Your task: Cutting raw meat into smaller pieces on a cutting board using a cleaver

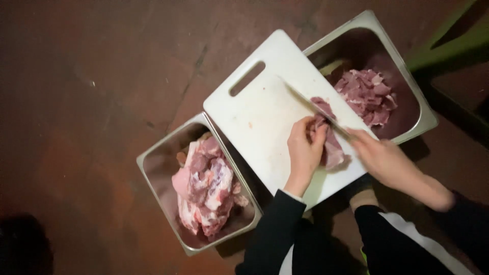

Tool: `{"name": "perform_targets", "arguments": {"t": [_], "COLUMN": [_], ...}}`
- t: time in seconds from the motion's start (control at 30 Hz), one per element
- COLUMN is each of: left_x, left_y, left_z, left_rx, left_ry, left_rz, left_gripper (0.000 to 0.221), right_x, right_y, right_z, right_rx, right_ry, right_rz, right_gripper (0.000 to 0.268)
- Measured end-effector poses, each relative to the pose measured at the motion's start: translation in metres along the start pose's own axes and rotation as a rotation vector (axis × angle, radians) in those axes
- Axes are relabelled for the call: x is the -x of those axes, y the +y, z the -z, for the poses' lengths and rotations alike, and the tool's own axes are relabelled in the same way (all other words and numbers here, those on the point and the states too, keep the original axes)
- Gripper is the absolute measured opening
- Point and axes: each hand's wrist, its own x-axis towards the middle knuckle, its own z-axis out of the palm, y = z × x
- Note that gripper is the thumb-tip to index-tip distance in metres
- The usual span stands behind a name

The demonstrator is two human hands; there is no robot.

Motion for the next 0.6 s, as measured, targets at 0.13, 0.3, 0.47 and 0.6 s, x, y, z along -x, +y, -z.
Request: {"name": "perform_targets", "arguments": {"t": [0.13, 0.3, 0.47, 0.6], "left_x": [0.007, 0.004, 0.006, 0.002], "left_y": [-0.012, -0.007, -0.015, -0.004], "left_z": [0.001, 0.003, -0.002, -0.004], "left_rx": [0.051, 0.063, 0.011, -0.011], "left_ry": [-0.01, -0.004, -0.015, 0.017], "left_rz": [0.107, 0.095, 0.062, 0.107], "left_gripper": [0.037, 0.036, 0.034, 0.031], "right_x": [0.051, 0.084, 0.086, 0.07], "right_y": [0.049, 0.033, 0.028, 0.015], "right_z": [-0.001, 0.01, 0.012, 0.005], "right_rx": [0.018, 0.021, 0.132, 0.186], "right_ry": [0.096, -0.056, -0.166, -0.131], "right_rz": [-0.053, -0.183, -0.237, -0.159], "right_gripper": [0.039, 0.055, 0.058, 0.056]}}
